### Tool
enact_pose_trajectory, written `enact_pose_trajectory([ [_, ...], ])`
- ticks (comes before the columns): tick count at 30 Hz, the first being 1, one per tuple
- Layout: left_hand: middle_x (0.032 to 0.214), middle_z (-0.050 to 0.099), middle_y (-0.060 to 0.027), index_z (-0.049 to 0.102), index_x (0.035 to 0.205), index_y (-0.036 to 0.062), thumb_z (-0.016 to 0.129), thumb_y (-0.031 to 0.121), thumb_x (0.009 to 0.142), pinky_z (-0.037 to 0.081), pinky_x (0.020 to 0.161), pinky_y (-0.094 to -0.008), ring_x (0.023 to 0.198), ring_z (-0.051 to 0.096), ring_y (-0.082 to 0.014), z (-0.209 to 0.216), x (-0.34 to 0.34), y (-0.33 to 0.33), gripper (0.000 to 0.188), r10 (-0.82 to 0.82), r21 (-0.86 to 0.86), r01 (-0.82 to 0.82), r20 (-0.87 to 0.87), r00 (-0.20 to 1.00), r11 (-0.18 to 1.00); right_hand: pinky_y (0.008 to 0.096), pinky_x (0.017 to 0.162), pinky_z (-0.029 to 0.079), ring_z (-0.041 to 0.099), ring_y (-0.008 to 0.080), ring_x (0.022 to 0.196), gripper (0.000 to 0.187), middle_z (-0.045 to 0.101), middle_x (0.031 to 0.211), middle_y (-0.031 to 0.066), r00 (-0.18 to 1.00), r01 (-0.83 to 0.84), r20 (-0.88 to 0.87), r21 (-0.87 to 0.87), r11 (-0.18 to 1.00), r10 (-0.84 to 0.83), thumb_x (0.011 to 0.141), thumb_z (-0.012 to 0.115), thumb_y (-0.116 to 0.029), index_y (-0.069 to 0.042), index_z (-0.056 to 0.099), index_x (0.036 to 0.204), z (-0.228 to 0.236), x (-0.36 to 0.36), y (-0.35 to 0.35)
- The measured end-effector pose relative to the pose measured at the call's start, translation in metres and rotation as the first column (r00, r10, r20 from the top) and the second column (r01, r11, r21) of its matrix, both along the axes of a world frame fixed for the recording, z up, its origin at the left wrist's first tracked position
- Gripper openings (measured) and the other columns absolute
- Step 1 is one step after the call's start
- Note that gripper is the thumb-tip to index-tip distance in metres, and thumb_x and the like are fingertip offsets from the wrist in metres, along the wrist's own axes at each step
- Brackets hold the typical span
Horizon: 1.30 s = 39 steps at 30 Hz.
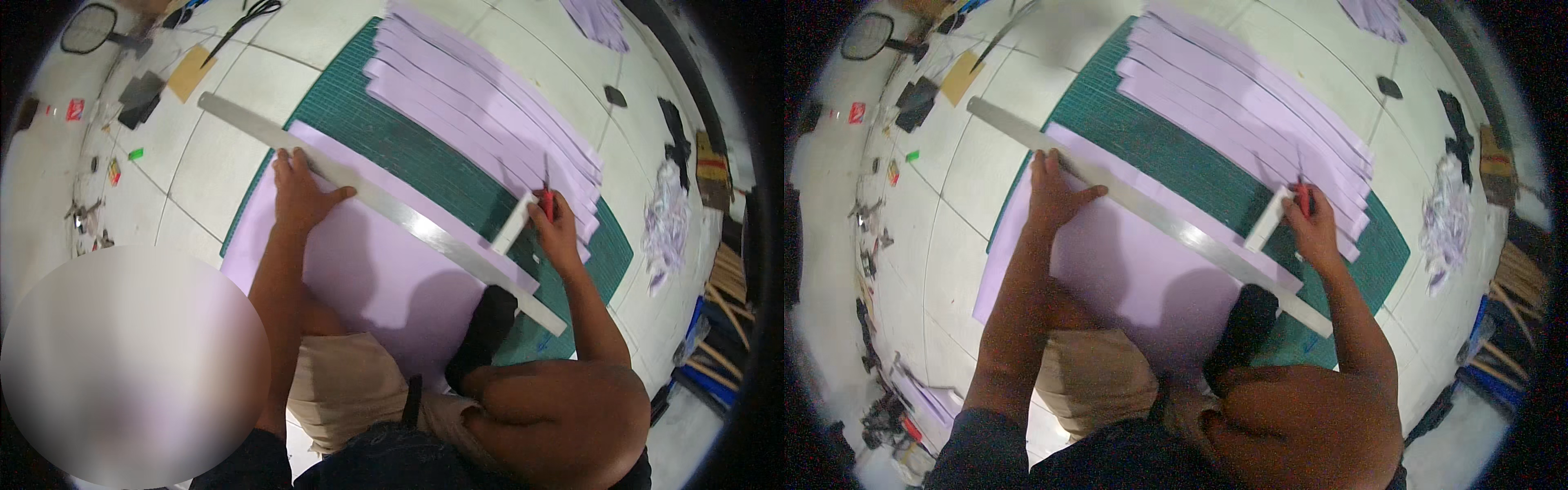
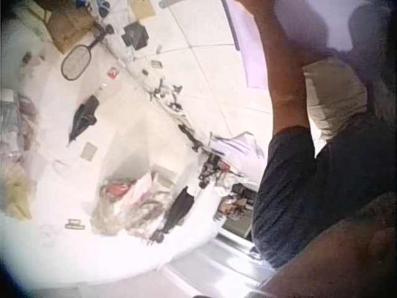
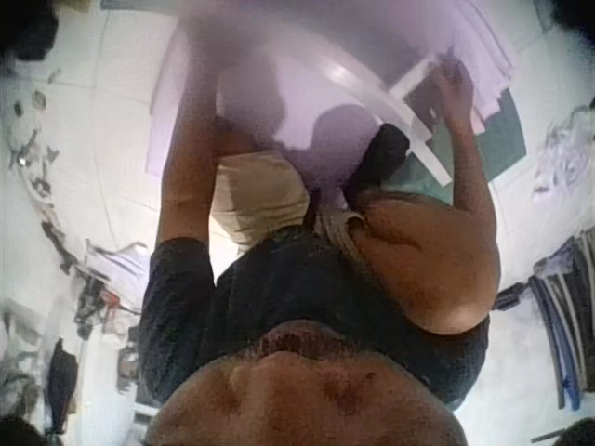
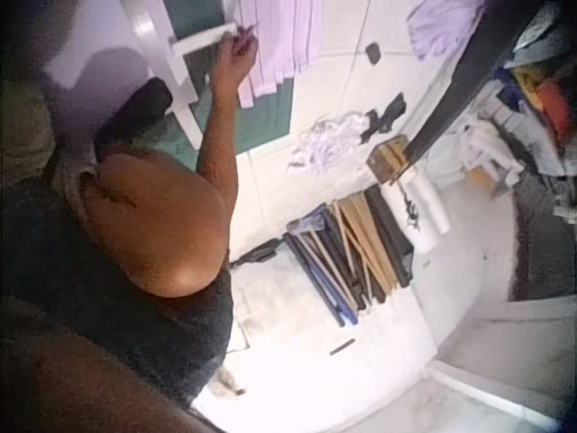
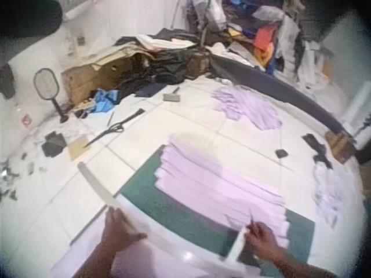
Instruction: The person uses a utility knife and a metal ruler to cut long strips from a sheet of purple foam on a green cutting mat.
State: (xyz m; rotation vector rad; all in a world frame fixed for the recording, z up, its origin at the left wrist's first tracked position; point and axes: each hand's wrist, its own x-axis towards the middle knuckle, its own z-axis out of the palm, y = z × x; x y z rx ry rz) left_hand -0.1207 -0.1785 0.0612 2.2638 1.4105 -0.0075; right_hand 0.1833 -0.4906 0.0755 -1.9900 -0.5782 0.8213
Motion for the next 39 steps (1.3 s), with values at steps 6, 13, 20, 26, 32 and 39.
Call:
enact_pose_trajectory([
  [6,0.155,0.013,-0.036,0.028,0.148,-0.0066,0.093,0.04,0.06,0.029,0.117,-0.0507,0.145,0.015,-0.0505,-0.005,-0.014,-0.001,0.119,0.09,-0.088,-0.079,0.14,0.986,0.993,0.0297,0.066,0.052,0.065,0.0159,0.076,0.036,0.066,0.094,0.0109,0.982,-0.169,-0.067,0.092,0.981,0.175,0.093,0.067,-0.023,0.002,0.056,0.118,0.003,-0.05,0.193],
  [13,0.153,0.018,-0.0344,0.03,0.146,-0.0055,0.095,0.039,0.054,0.033,0.116,-0.0483,0.142,0.025,-0.0484,-0.009,-0.016,0.001,0.121,0.081,-0.044,-0.075,0.161,0.984,0.996,0.03,0.052,0.055,0.068,0.0172,0.075,0.038,0.065,0.099,0.0125,0.967,-0.13,-0.183,0.255,0.958,0.18,0.094,0.064,-0.02,0.002,0.05,0.12,-0.021,-0.104,0.324],
  [20,0.153,0.018,-0.0356,0.027,0.147,-0.0052,0.095,0.036,0.057,0.031,0.116,-0.0516,0.143,0.02,-0.0518,-0.008,-0.015,0.001,0.12,0.085,-0.051,-0.077,0.186,0.979,0.996,0.0367,0.053,0.055,0.067,0.0242,0.063,0.038,0.067,0.088,0.0179,0.986,-0.151,-0.055,0.144,0.978,0.16,0.091,0.066,-0.024,0.001,0.053,0.117,-0.057,-0.121,0.341],
  [26,0.153,0.016,-0.0377,0.028,0.146,-0.0064,0.094,0.036,0.057,0.03,0.116,-0.053,0.143,0.019,-0.0536,-0.012,-0.014,0.002,0.119,0.087,-0.053,-0.078,0.184,0.979,0.996,0.0285,0.055,0.054,0.066,0.0149,0.086,0.042,0.063,0.106,0.0099,0.966,-0.239,-0.092,0.047,0.97,0.243,0.093,0.067,-0.022,0.0,0.05,0.125,-0.049,-0.117,0.345],
  [32,0.153,0.015,-0.0384,0.028,0.146,-0.0076,0.094,0.036,0.056,0.029,0.116,-0.0538,0.143,0.018,-0.0537,-0.011,-0.011,0.003,0.12,0.079,-0.05,-0.072,0.174,0.982,0.996,0.0381,0.054,0.055,0.066,0.0246,0.063,0.037,0.066,0.087,0.0174,0.976,-0.207,-0.051,0.111,0.972,0.214,0.091,0.066,-0.026,0.002,0.053,0.113,-0.057,-0.114,0.345],
  [39,0.151,0.02,-0.0383,0.032,0.144,-0.0078,0.093,0.036,0.059,0.031,0.115,-0.0535,0.142,0.022,-0.053,-0.01,-0.015,0.004,0.114,0.058,-0.022,-0.055,0.141,0.988,0.998,0.0362,0.057,0.056,0.068,0.0222,0.073,0.036,0.066,0.087,0.0161,0.97,0.049,-0.241,0.29,0.956,0.023,0.091,0.069,-0.026,-0.001,0.054,0.112,-0.042,-0.129,0.345],
])
